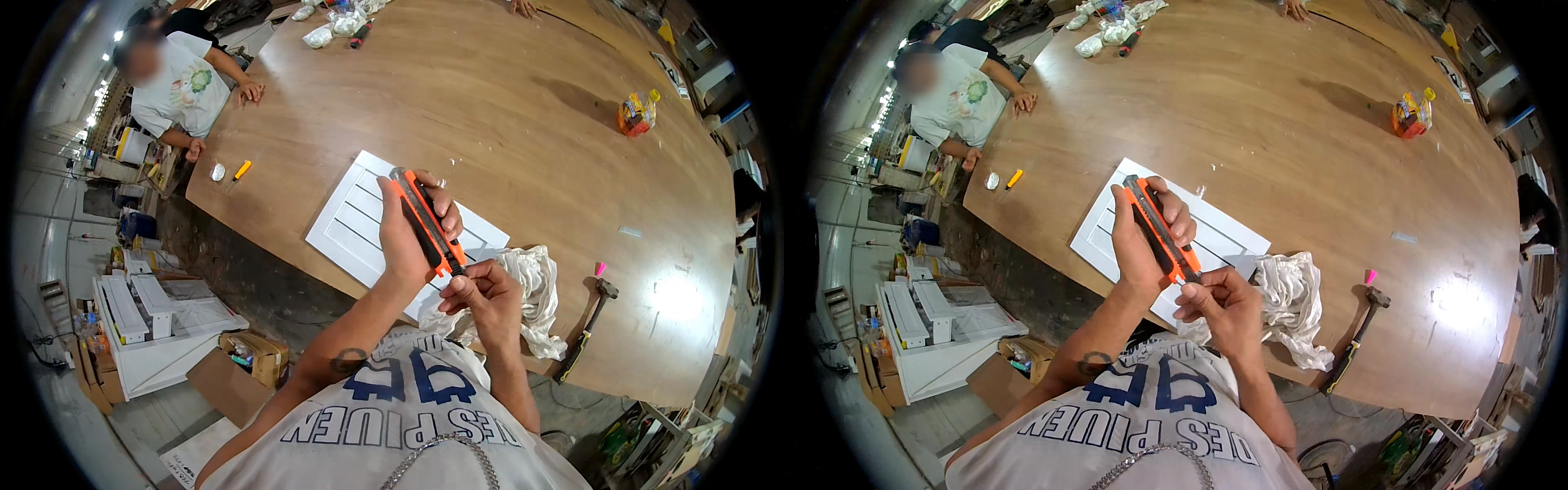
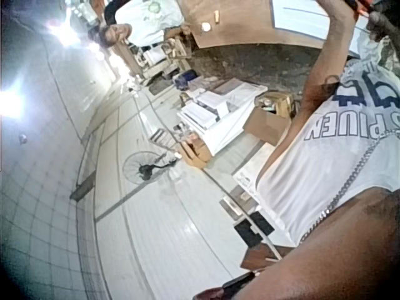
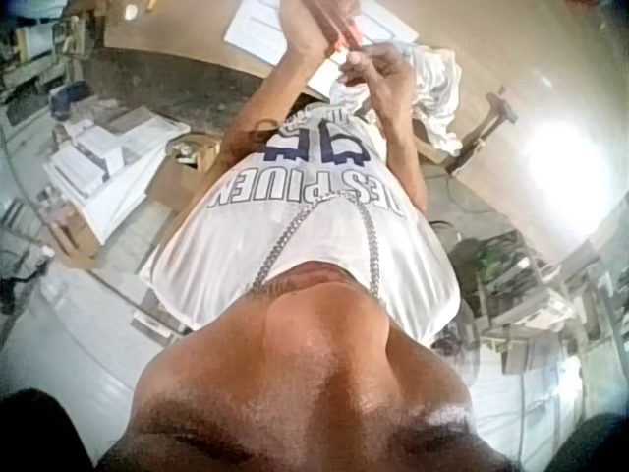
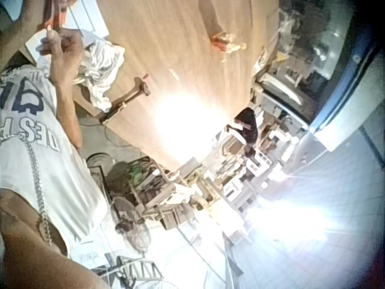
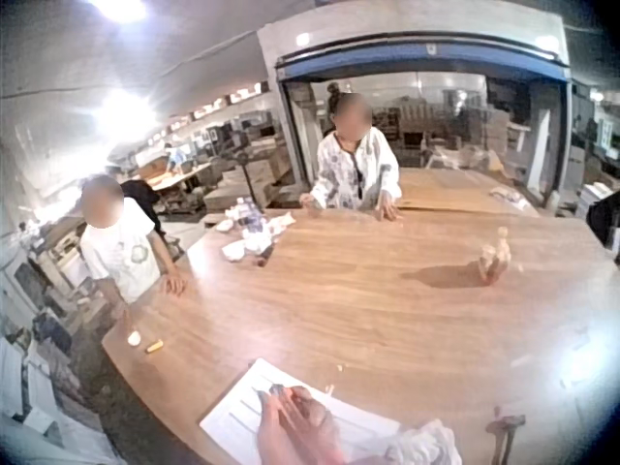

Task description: The person cleans a white slatted furniture panel by hand using a cloth and then uses a small tool to scrape along the recessed lines of the panel.

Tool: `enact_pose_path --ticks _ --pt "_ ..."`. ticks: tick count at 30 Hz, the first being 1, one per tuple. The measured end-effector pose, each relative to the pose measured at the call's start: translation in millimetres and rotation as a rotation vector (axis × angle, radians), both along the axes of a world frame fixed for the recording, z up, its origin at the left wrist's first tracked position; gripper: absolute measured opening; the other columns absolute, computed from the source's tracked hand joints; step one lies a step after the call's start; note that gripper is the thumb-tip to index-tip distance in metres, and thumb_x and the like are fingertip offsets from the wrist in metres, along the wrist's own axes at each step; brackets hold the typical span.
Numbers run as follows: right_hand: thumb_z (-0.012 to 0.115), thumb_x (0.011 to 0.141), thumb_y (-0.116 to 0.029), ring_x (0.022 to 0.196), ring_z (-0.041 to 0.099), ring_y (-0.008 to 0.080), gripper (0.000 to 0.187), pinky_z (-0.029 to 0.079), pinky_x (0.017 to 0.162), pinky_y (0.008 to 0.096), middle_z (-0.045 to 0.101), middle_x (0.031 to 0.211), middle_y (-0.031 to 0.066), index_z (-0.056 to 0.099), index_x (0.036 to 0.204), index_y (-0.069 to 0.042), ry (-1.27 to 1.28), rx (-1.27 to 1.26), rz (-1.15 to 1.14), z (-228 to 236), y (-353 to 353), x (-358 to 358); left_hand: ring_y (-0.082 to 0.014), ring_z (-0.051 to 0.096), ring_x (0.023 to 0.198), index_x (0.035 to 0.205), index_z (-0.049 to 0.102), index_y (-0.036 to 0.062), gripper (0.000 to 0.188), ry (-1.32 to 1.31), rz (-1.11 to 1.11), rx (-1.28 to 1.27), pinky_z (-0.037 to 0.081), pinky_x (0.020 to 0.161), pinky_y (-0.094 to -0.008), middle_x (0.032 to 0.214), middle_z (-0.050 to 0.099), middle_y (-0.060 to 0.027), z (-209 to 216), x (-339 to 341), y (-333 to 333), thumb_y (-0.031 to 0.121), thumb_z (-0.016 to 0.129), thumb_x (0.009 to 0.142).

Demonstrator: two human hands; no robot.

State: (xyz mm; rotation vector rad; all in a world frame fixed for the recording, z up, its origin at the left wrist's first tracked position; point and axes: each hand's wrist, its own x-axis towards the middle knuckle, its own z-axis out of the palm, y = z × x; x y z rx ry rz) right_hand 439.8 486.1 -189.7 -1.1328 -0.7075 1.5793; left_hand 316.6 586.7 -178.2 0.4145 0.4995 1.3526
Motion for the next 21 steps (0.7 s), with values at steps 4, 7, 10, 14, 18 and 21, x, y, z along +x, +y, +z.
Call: enact_pose_path --ticks 4,7,10,14,18,21 --pt "0.075 0.092 -0.012 0.066 0.072 0.0211 0.027 0.059 0.059 0.0309 0.072 0.084 0.0164 0.059 0.104 0.006 -0.001 0.017 -0.063 -12.9 5.6 -5.5 -0.0178 0.049 0.063 0.107 0.056 0.0131 0.053 -0.095 -0.122 -0.149 0.042 0.056 -0.0313 0.075 0.052 -0.0037 -8.5 -1.9 -6.7 0.060 0.032 0.106" --pt "0.073 0.095 -0.021 0.064 0.070 0.0207 0.031 0.058 0.057 0.0310 0.070 0.082 0.0139 0.059 0.105 0.005 0.039 0.092 -0.200 -34.4 -5.4 -1.6 -0.0265 0.059 0.079 0.105 0.052 0.0086 0.061 -0.120 -0.208 -0.106 0.052 0.077 -0.0410 0.080 0.055 -0.0084 -21.1 13.2 -11.9 0.066 0.031 0.104" --pt "0.061 0.103 -0.026 0.055 0.062 0.0136 0.025 0.050 0.049 0.0262 0.066 0.078 0.0048 0.059 0.100 -0.001 -0.073 0.123 -0.196 -47.0 -11.1 -4.1 -0.0289 0.062 0.087 0.105 0.052 0.0057 0.065 0.097 -0.273 0.022 0.052 0.084 -0.0421 0.082 0.057 -0.0101 -39.9 23.1 -22.4 0.068 0.033 0.102" --pt "0.060 0.104 -0.031 0.054 0.053 0.0104 0.030 0.045 0.049 0.0256 0.059 0.070 0.0023 0.061 0.090 -0.004 -0.142 -0.050 -0.165 -66.4 0.9 3.0 -0.0210 0.065 0.102 0.120 0.056 0.0069 0.063 0.321 -0.430 -0.021 0.049 0.096 -0.0383 0.109 0.069 -0.0134 -87.7 17.5 -11.2 0.063 0.032 0.106" --pt "0.068 0.098 -0.042 0.053 0.056 0.0107 0.047 0.044 0.049 0.0274 0.061 0.064 0.0040 0.061 0.079 -0.001 -0.311 -0.106 -0.332 -119.3 48.5 52.9 -0.0238 0.065 0.109 0.145 0.044 0.0059 0.054 0.534 -0.426 -0.239 0.050 0.098 -0.0400 0.128 0.064 -0.0137 -129.9 -16.7 -35.4 0.046 0.031 0.111" --pt "0.070 0.096 -0.041 0.057 0.063 0.0169 0.045 0.049 0.057 0.0357 0.062 0.063 0.0099 0.067 0.087 0.003 -0.808 -0.202 -0.114 -169.7 73.7 132.1 -0.0264 0.068 0.102 0.134 0.055 0.0023 0.053 0.551 -0.373 -0.258 0.054 0.090 -0.0383 0.116 0.069 -0.0157 -155.7 -77.0 -52.4 0.045 0.034 0.110"
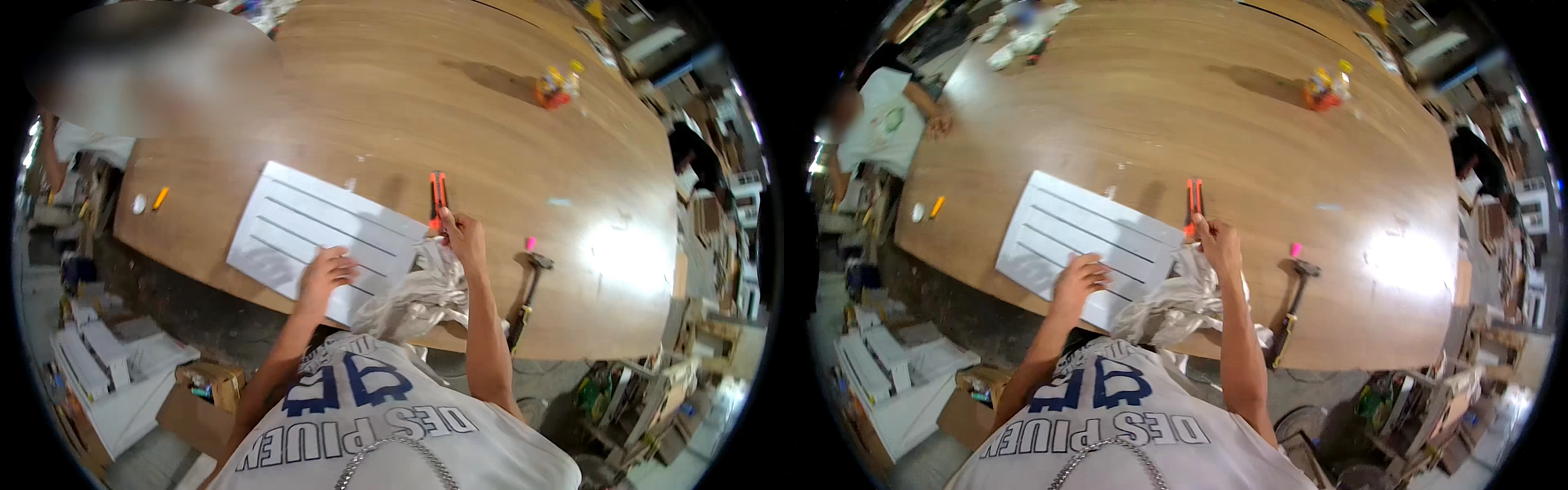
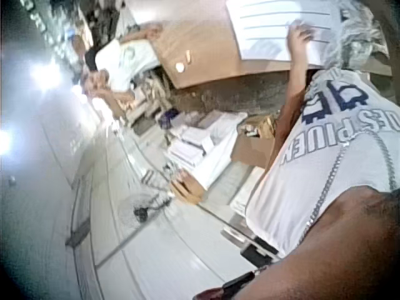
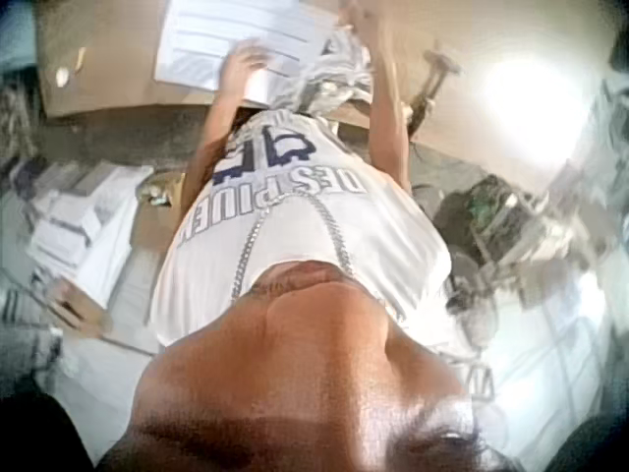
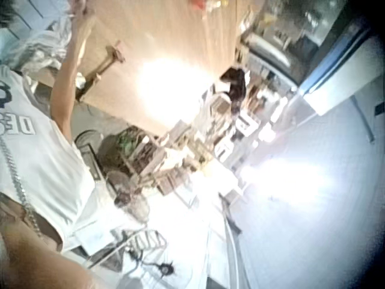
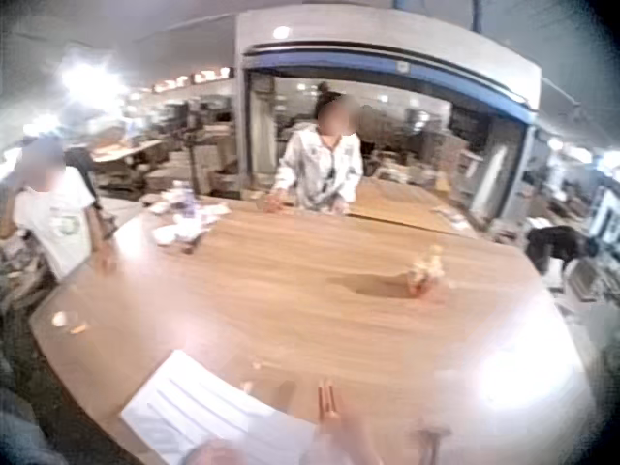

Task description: The person cleans a white slatted furniture panel by hand using a cloth and then uses a small tool to scrape along the recessed lines of the panel.

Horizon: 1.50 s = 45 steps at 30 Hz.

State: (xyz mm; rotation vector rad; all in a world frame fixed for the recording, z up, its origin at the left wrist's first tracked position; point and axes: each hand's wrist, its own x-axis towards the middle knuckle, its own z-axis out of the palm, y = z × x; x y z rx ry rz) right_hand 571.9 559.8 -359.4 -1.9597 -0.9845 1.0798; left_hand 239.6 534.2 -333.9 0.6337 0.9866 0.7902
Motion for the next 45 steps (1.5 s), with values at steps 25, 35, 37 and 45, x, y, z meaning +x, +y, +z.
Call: enact_pose_path --ticks 25,35,37,45 --pt "0.068 0.089 -0.018 0.099 0.066 0.0326 0.017 0.052 0.082 0.0511 0.070 0.103 0.0092 0.068 0.105 -0.014 -1.096 -0.095 0.123 -66.4 -34.8 335.4 -0.0484 0.043 0.132 0.138 0.048 -0.0064 0.063 1.533 0.312 0.690 0.034 0.108 -0.0561 0.142 0.044 -0.0349 -48.1 -81.0 -35.9 0.032 0.070 0.093" --pt "0.077 0.082 -0.020 0.083 0.069 0.0281 0.029 0.053 0.079 0.0404 0.073 0.091 0.0164 0.074 0.105 -0.002 -0.859 -0.087 -0.089 -67.1 -37.1 324.7 -0.0468 0.032 0.141 0.144 0.044 -0.0033 0.069 1.677 0.188 0.760 0.029 0.106 -0.0662 0.154 0.032 -0.0319 -73.0 -93.7 -3.9 0.035 0.067 0.093" --pt "0.076 0.085 -0.020 0.087 0.069 0.0230 0.039 0.053 0.080 0.0363 0.076 0.100 0.0146 0.073 0.119 -0.003 -0.635 -0.066 -0.164 -48.6 -25.5 260.4 -0.0453 0.039 0.135 0.143 0.046 -0.0030 0.065 1.714 0.167 0.821 0.034 0.104 -0.0628 0.148 0.040 -0.0295 -66.0 -128.7 35.0 0.034 0.066 0.094" --pt "0.071 0.096 -0.021 0.074 0.057 0.0088 0.025 0.048 0.071 0.0250 0.067 0.082 0.0017 0.073 0.106 0.002 -0.148 0.110 -0.068 40.3 -19.3 -74.4 -0.0455 0.060 0.111 0.149 0.039 -0.0030 0.072 1.717 -0.291 0.492 0.047 0.097 -0.0507 0.123 0.063 -0.0301 -39.1 -153.1 76.0 0.047 0.055 0.100"
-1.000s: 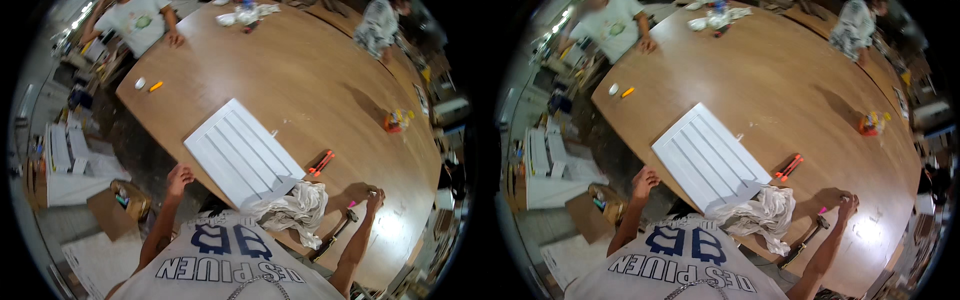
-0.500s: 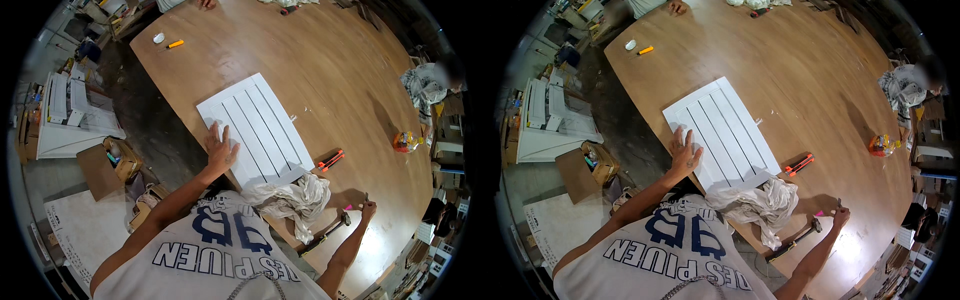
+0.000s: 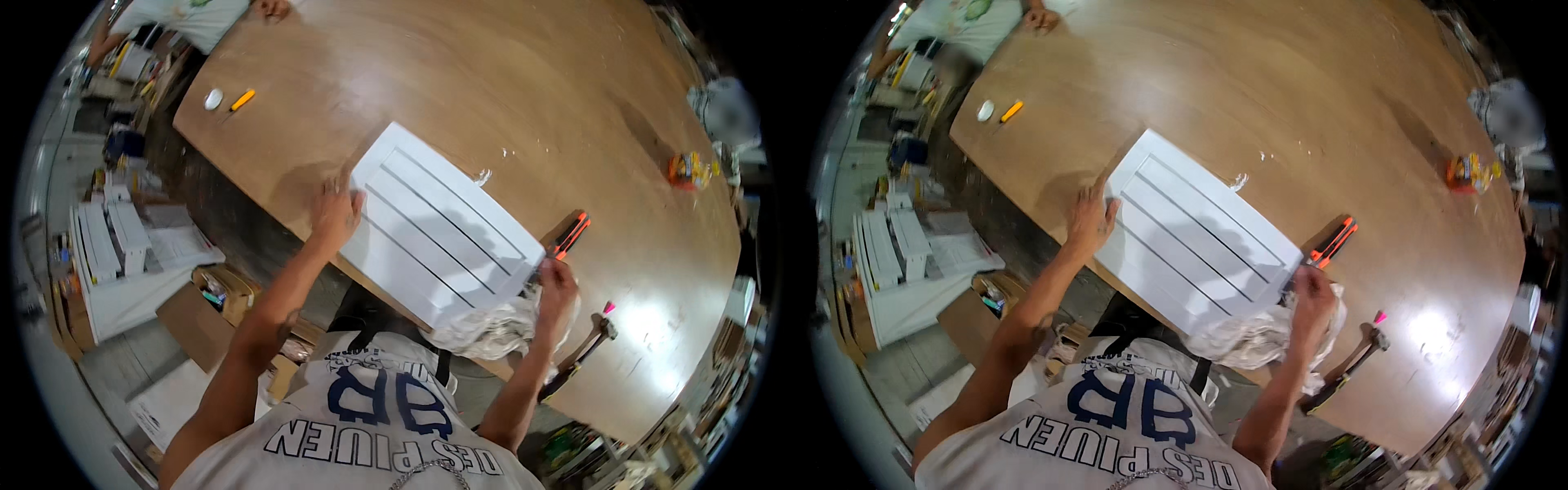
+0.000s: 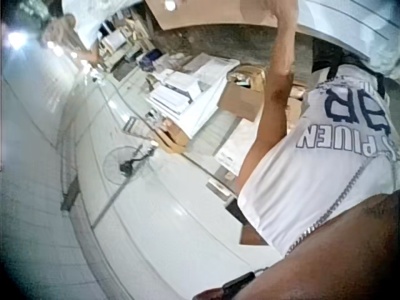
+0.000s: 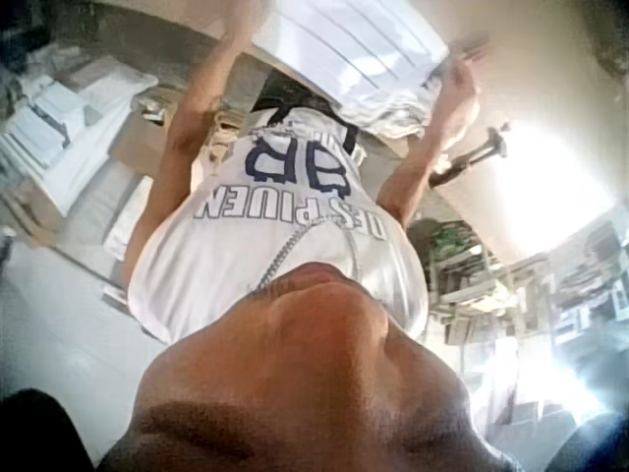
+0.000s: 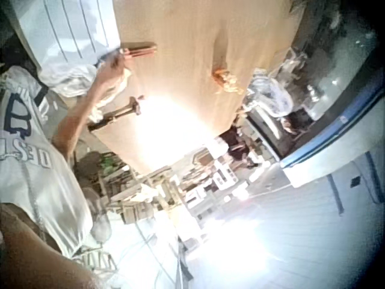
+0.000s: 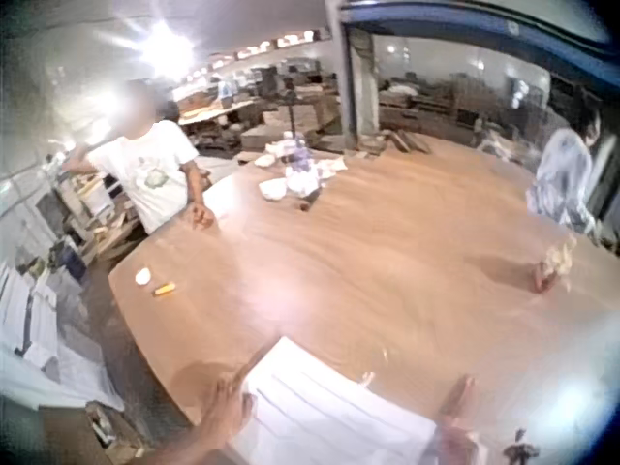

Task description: The person cleans a white slatted furniture panel by hand using a cloth and then uses a small tool to scrape along the recessed lines of the panel.

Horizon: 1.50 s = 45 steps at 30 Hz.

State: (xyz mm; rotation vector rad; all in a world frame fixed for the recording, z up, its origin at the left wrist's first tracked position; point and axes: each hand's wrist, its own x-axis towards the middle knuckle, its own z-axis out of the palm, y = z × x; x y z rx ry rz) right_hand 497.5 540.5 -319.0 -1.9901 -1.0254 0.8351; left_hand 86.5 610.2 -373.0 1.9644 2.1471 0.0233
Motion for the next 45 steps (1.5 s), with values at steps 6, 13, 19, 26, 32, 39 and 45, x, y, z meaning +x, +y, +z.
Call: enact_pose_path --ticks 6,13,19,26,32,39,45 --pt "0.072 0.092 -0.009 0.068 0.062 0.0174 0.016 0.052 0.065 0.0310 0.067 0.082 0.0104 0.071 0.105 0.001 0.037 -0.030 -0.030 -15.4 -10.1 -142.4 -0.0448 0.067 0.091 0.137 0.050 -0.0064 0.062 -0.107 -0.157 -0.272 0.054 0.076 -0.0493 0.104 0.066 -0.0311 42.1 8.0 26.3 0.043 0.060 0.100" --pt "0.076 0.087 -0.003 0.069 0.060 0.0223 0.009 0.049 0.060 0.0337 0.064 0.083 0.0088 0.068 0.092 -0.002 -0.344 -0.028 -0.194 -38.3 -13.1 -238.9 -0.0354 0.060 0.108 0.118 0.066 0.0029 0.033 -0.624 -0.821 0.220 0.050 0.092 -0.0458 0.117 0.066 -0.0136 -28.7 69.5 155.3 0.028 0.067 0.097" --pt "0.082 0.080 -0.003 0.072 0.059 0.0239 0.019 0.047 0.062 0.0342 0.064 0.086 0.0076 0.070 0.094 -0.003 -0.476 0.012 -0.177 -63.7 4.8 -293.1 -0.0359 0.047 0.133 0.132 0.063 0.0099 0.058 -0.619 -1.294 0.117 0.033 0.114 -0.0558 0.142 0.054 -0.0168 -58.9 118.4 188.7 0.054 0.054 0.095" --pt "0.082 0.077 0.002 0.068 0.057 0.0211 0.018 0.043 0.057 0.0315 0.063 0.083 0.0066 0.071 0.090 -0.003 -0.530 0.051 -0.217 -76.2 7.0 -308.9 -0.0357 0.041 0.140 0.137 0.060 0.0092 0.069 -0.487 -1.566 0.208 0.026 0.118 -0.0582 0.147 0.048 -0.0185 -67.8 120.4 177.1 0.064 0.046 0.096" --pt "0.078 0.075 0.006 0.065 0.056 0.0228 0.019 0.045 0.055 0.0325 0.063 0.081 0.0098 0.072 0.092 0.001 -0.606 0.034 -0.246 -75.9 0.9 -281.0 -0.0346 0.038 0.143 0.139 0.059 0.0089 0.076 -0.431 -1.615 0.233 0.022 0.120 -0.0585 0.150 0.046 -0.0182 -68.5 126.0 177.7 0.069 0.044 0.095" --pt "0.077 0.071 0.007 0.065 0.056 0.0212 0.021 0.043 0.053 0.0322 0.062 0.080 0.0097 0.071 0.090 0.001 -0.608 0.067 -0.199 -79.9 0.6 -274.9 -0.0333 0.035 0.146 0.142 0.057 0.0084 0.084 -0.377 -1.635 0.245 0.018 0.122 -0.0589 0.154 0.042 -0.0178 -63.8 127.3 177.1 0.076 0.042 0.094" --pt "0.076 0.076 0.005 0.062 0.057 0.0240 0.017 0.045 0.054 0.0343 0.061 0.079 0.0108 0.070 0.091 0.000 -0.647 0.045 -0.174 -79.1 -0.3 -256.1 -0.0320 0.033 0.148 0.143 0.056 0.0086 0.086 -0.360 -1.627 0.224 0.016 0.124 -0.0594 0.155 0.041 -0.0171 -57.7 124.9 175.7 0.077 0.044 0.093"
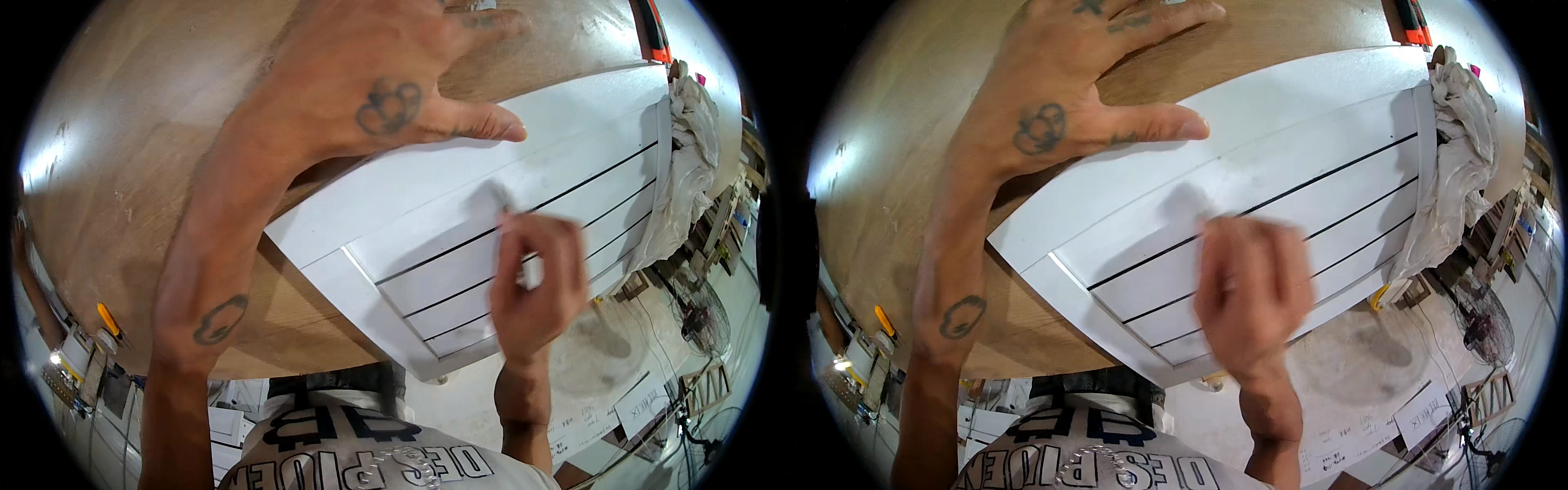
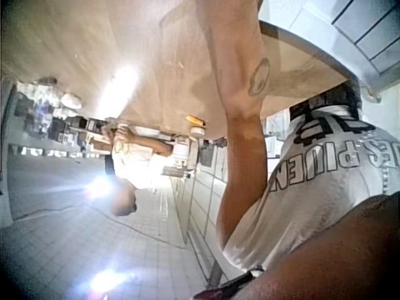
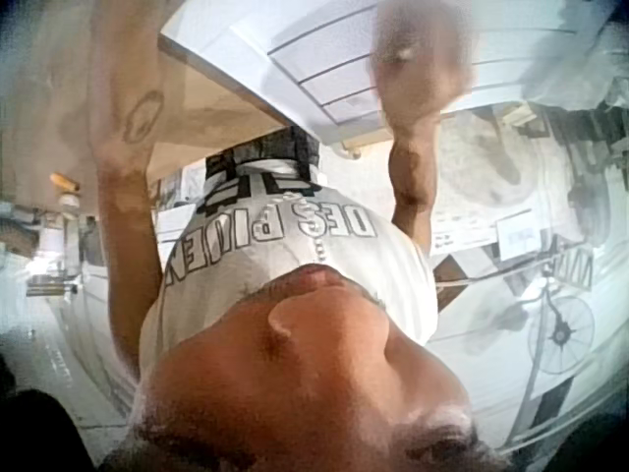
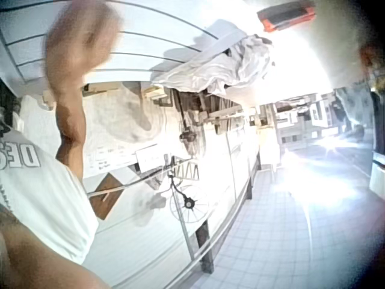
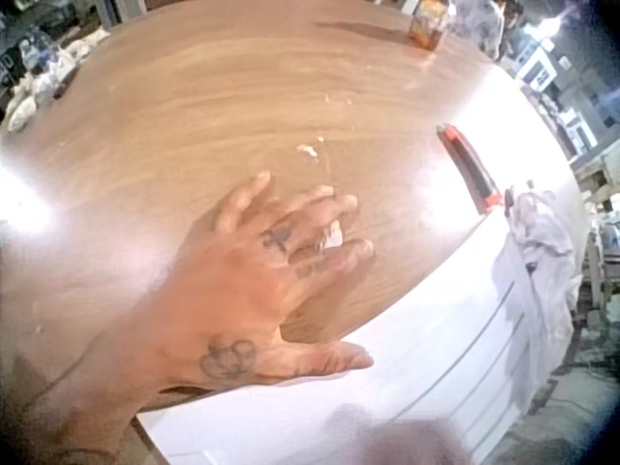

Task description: The person cleans a white slatted furniture panel by hand using a cloth and then uses a small tool to scrape along the recessed lines of the panel.

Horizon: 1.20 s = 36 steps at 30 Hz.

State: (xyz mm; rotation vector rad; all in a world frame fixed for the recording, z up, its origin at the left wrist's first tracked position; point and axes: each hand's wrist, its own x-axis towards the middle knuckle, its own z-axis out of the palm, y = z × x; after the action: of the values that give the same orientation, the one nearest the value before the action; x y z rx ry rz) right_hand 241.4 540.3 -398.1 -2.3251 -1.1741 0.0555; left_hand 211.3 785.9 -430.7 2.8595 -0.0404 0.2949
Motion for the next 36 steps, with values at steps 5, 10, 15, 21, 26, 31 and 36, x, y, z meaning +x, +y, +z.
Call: enact_pose_path --ticks 5,10,15,21,26,31,36 --pt "0.077 0.079 0.005 0.066 0.058 0.0191 0.016 0.046 0.055 0.0313 0.062 0.082 0.0105 0.068 0.091 -0.001 0.059 -0.060 0.047 7.3 -1.2 3.0 -0.0311 0.035 0.147 0.142 0.057 0.0095 0.081 0.032 -0.012 -0.029 0.017 0.124 -0.0584 0.154 0.043 -0.0158 7.3 1.0 -0.4 0.073 0.052 0.092" --pt "0.078 0.083 0.002 0.064 0.056 0.0153 0.013 0.044 0.057 0.0280 0.063 0.079 0.0085 0.066 0.089 0.001 0.023 -0.082 -0.116 10.2 2.6 22.9 -0.0295 0.036 0.147 0.141 0.058 0.0107 0.079 0.152 0.023 0.042 0.016 0.125 -0.0571 0.153 0.043 -0.0143 15.4 3.0 -3.2 0.072 0.055 0.091" --pt "0.076 0.084 0.004 0.065 0.058 0.0185 0.013 0.045 0.055 0.0287 0.061 0.079 0.0083 0.067 0.092 0.000 0.031 -0.089 -0.083 10.5 7.0 23.1 -0.0285 0.035 0.148 0.142 0.056 0.0138 0.080 -0.036 -0.004 -0.055 0.015 0.125 -0.0577 0.154 0.042 -0.0136 1.8 -0.4 -1.1 0.073 0.057 0.089" --pt "0.075 0.079 0.013 0.075 0.066 0.0214 0.025 0.051 0.060 0.0294 0.068 0.085 0.0119 0.072 0.102 0.002 -0.038 -0.018 -0.157 16.9 -1.5 29.7 -0.0296 0.033 0.148 0.143 0.055 0.0169 0.079 0.113 0.029 0.001 0.014 0.125 -0.0614 0.154 0.041 -0.0135 6.9 1.9 -0.9 0.073 0.060 0.088" --pt "0.079 0.072 0.011 0.075 0.060 0.0185 0.037 0.048 0.062 0.0289 0.066 0.088 0.0077 0.076 0.107 -0.001 -0.108 -0.022 -0.091 3.1 -10.9 15.4 -0.0298 0.033 0.148 0.143 0.055 0.0167 0.078 0.055 -0.008 0.008 0.014 0.124 -0.0626 0.154 0.040 -0.0138 10.0 1.5 -3.8 0.073 0.059 0.088" --pt "0.080 0.067 0.008 0.074 0.057 0.0179 0.041 0.045 0.063 0.0301 0.064 0.090 0.0066 0.076 0.106 -0.001 -0.184 -0.072 -0.041 0.0 -13.2 6.4 -0.0303 0.035 0.147 0.143 0.055 0.0167 0.078 0.131 0.003 -0.004 0.015 0.123 -0.0634 0.155 0.038 -0.0133 14.5 3.2 -4.0 0.072 0.061 0.088" --pt "0.075 0.068 0.011 0.072 0.057 0.0177 0.039 0.045 0.062 0.0298 0.062 0.088 0.0057 0.075 0.106 0.001 -0.205 -0.075 -0.111 -4.5 -21.1 12.6 -0.0304 0.036 0.147 0.144 0.054 0.0168 0.080 0.140 0.053 0.025 0.014 0.123 -0.0638 0.155 0.038 -0.0134 15.1 5.1 -12.4 0.070 0.065 0.086"
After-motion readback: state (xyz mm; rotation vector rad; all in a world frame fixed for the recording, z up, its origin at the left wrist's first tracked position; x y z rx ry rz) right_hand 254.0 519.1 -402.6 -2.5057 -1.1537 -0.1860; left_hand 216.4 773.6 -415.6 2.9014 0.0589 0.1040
